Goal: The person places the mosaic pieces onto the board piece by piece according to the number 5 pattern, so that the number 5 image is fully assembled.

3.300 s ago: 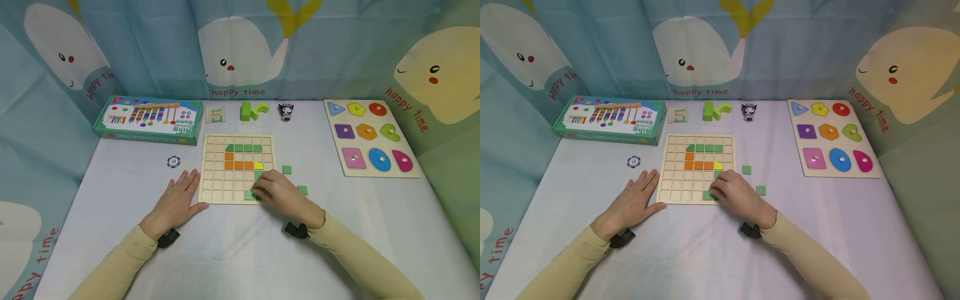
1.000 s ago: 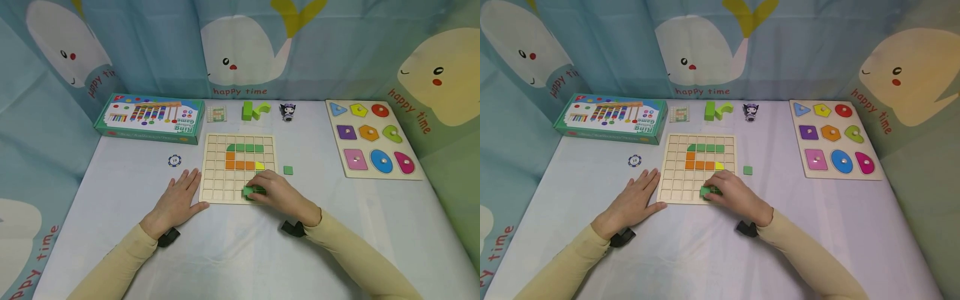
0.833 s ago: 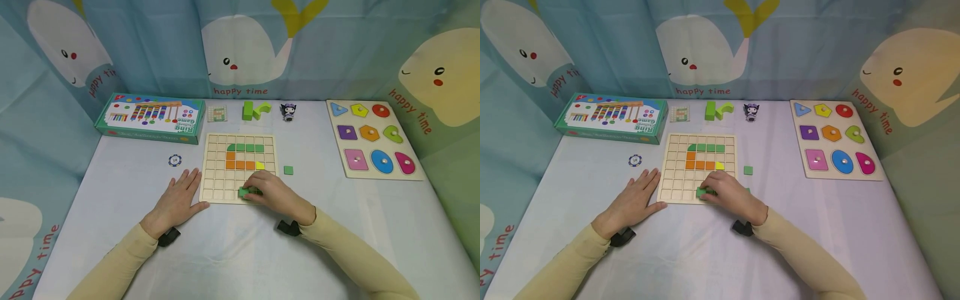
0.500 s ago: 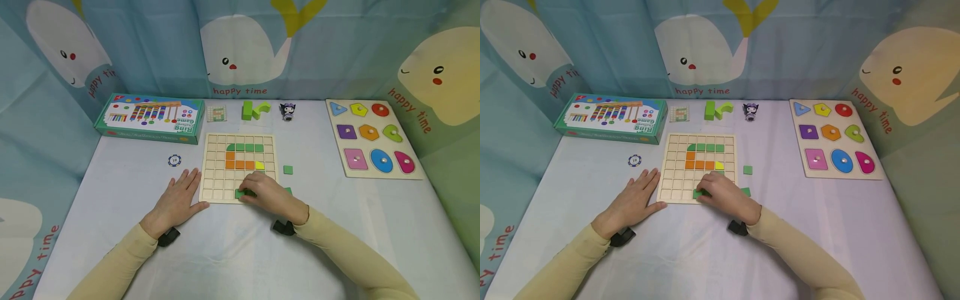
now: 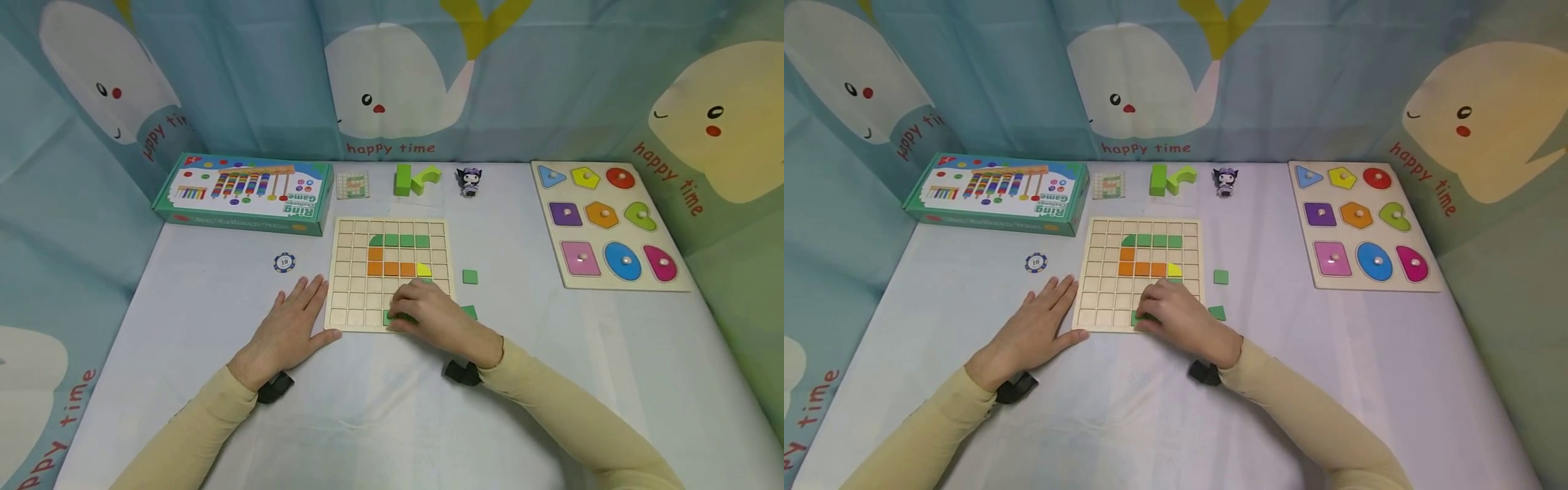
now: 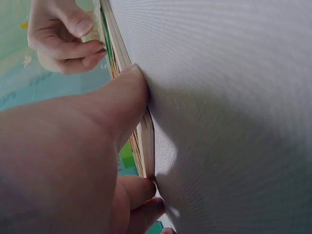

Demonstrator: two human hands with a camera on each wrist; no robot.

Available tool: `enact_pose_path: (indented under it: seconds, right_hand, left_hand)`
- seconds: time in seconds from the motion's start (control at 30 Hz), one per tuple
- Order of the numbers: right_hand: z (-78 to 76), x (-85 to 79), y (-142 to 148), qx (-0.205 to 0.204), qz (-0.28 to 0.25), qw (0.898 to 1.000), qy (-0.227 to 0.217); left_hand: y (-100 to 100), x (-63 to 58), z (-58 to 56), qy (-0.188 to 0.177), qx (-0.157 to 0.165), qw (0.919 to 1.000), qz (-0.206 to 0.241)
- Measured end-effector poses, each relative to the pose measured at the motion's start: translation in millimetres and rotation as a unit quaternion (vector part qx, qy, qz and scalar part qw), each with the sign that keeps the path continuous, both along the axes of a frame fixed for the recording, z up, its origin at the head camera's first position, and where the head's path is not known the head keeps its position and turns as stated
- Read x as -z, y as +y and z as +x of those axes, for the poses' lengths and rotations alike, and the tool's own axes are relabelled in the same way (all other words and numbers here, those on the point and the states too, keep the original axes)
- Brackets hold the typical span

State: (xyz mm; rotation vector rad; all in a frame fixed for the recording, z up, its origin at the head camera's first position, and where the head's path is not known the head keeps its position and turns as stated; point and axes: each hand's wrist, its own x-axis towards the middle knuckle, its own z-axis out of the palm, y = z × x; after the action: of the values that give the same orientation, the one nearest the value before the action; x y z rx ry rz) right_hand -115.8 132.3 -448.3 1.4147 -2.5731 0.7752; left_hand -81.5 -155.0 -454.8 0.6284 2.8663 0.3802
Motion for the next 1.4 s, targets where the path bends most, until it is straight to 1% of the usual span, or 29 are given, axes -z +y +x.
enact_pose_path:
  seconds: [0.13, 0.3, 0.4, 0.53, 0.63, 0.7, 0.87, 0.97, 1.07, 1.23, 1.3, 1.4]
  right_hand:
    - [-0.2, -4.5, 15, 0.016, -0.005, 1.000, -0.006]
    - [-0.1, -9.3, 49, 0.071, -0.001, 0.997, -0.035]
    - [2.7, -10.6, 70, 0.109, 0.000, 0.992, -0.055]
    - [7.6, -7.5, 91, 0.150, 0.006, 0.987, -0.061]
    - [10.3, -3.6, 101, 0.169, 0.008, 0.984, -0.055]
    - [12.2, -1.8, 106, 0.179, 0.013, 0.982, -0.063]
    - [17.0, 1.0, 111, 0.196, 0.033, 0.974, -0.109]
    - [18.2, 2.1, 111, 0.200, 0.042, 0.971, -0.121]
    - [18.1, 3.2, 109, 0.200, 0.052, 0.972, -0.113]
    - [17.0, 3.3, 106, 0.192, 0.067, 0.976, -0.079]
    - [16.2, 0.9, 105, 0.190, 0.064, 0.977, -0.067]
    - [13.5, -5.2, 103, 0.184, 0.041, 0.980, -0.059]
  left_hand:
    - [1, 0.2, 0.3, -0.002, 0.001, 1.0000, 0.001]
    - [2, -0.6, 0.7, 0.001, 0.001, 1.0000, 0.001]
    - [2, -0.9, 0.9, 0.004, 0.002, 1.0000, 0.002]
    - [1, 0.0, 0.6, 0.006, 0.002, 1.0000, 0.001]
    - [0, 0.7, 0.4, 0.003, 0.001, 1.0000, -0.001]
    - [0, 0.9, 0.3, 0.001, 0.000, 1.0000, -0.001]
    - [0, 0.3, 0.7, 0.003, -0.001, 1.0000, 0.002]
    - [0, 0.2, 1.1, 0.004, -0.001, 1.0000, 0.003]
    - [0, 0.6, 1.1, 0.004, -0.002, 1.0000, 0.001]
    - [0, 0.0, 0.8, 0.003, -0.004, 1.0000, 0.000]
    - [0, -0.4, 0.9, 0.003, -0.004, 1.0000, 0.002]
    - [0, -1.0, 1.1, 0.004, -0.003, 1.0000, 0.004]
